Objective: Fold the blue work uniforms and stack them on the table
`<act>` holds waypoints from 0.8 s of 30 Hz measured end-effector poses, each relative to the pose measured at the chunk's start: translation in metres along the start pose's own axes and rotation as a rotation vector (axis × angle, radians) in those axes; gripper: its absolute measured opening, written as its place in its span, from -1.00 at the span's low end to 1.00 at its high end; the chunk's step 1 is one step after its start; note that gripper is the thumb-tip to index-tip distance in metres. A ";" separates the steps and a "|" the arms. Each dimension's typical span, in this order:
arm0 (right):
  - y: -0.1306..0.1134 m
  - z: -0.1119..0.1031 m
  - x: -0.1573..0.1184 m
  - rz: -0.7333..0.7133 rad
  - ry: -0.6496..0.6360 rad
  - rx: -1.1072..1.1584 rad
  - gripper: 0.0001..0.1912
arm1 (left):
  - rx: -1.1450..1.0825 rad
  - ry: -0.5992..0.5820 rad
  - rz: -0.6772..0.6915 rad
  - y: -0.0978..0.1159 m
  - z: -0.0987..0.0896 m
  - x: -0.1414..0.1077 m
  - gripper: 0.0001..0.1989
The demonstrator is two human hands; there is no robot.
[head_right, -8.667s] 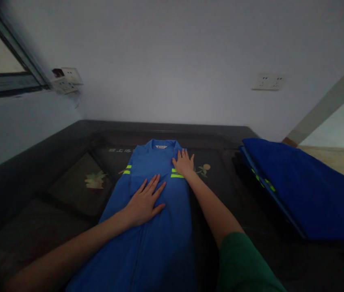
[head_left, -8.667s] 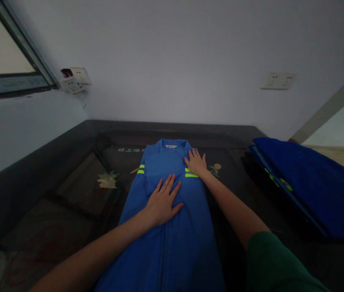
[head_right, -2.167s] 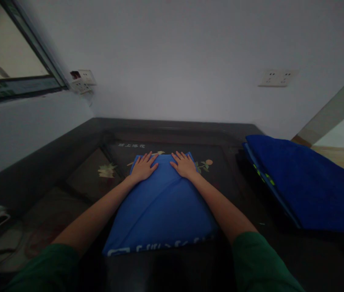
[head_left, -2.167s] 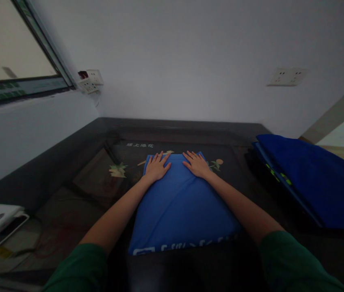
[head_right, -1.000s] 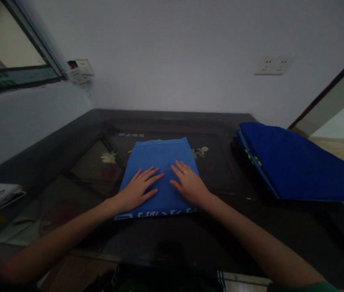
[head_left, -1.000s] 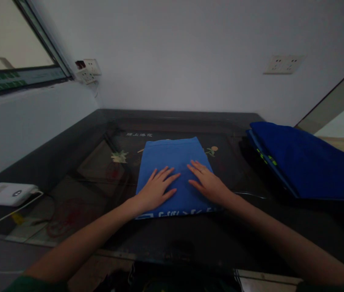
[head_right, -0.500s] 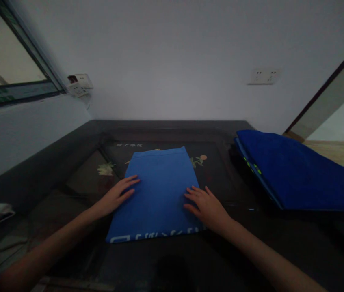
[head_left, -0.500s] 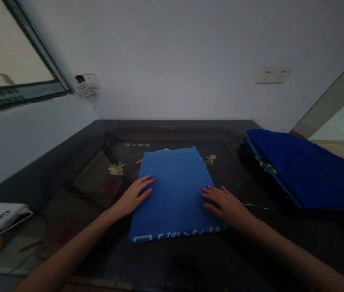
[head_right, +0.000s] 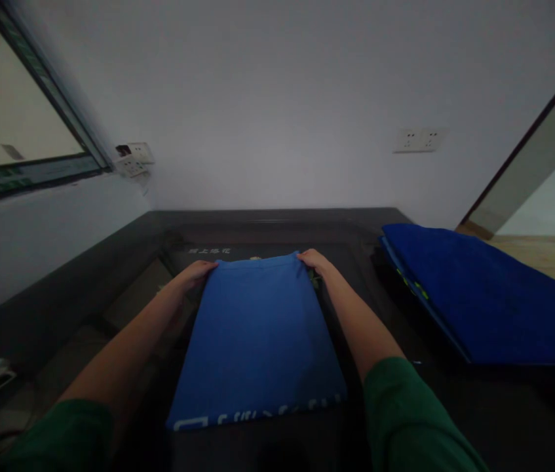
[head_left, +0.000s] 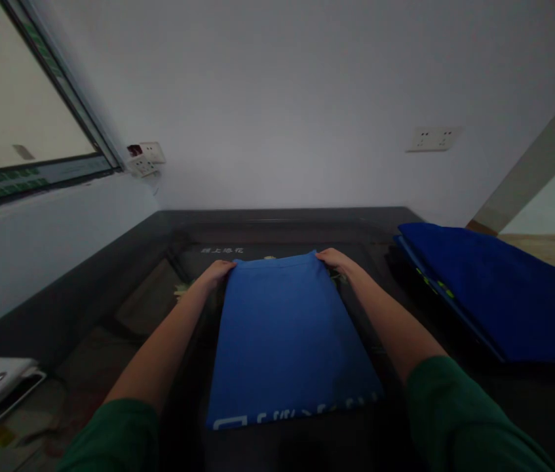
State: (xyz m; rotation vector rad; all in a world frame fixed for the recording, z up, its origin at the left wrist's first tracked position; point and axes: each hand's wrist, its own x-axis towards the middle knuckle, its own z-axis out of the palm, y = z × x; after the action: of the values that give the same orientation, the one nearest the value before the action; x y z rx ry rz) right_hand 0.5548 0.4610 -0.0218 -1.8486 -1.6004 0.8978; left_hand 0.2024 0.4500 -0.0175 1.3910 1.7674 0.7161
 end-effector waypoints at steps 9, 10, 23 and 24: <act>0.012 0.005 0.011 0.012 0.137 -0.062 -0.86 | 0.140 0.114 0.087 -0.003 0.008 0.012 -0.82; 0.013 0.007 0.012 0.014 0.161 -0.082 -0.89 | 0.171 0.139 0.097 -0.004 0.009 0.013 -0.81; 0.020 0.023 0.000 -0.037 0.300 -0.231 -0.90 | 0.341 0.262 0.131 -0.012 0.013 0.009 -0.86; 0.020 0.022 0.000 -0.040 0.303 -0.233 -0.90 | 0.339 0.262 0.133 -0.011 0.014 0.008 -0.86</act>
State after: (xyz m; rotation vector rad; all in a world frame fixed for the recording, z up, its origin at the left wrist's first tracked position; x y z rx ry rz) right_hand 0.5500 0.4567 -0.0509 -1.9893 -1.5939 0.4007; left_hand 0.2067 0.4549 -0.0357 1.7168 2.0894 0.7185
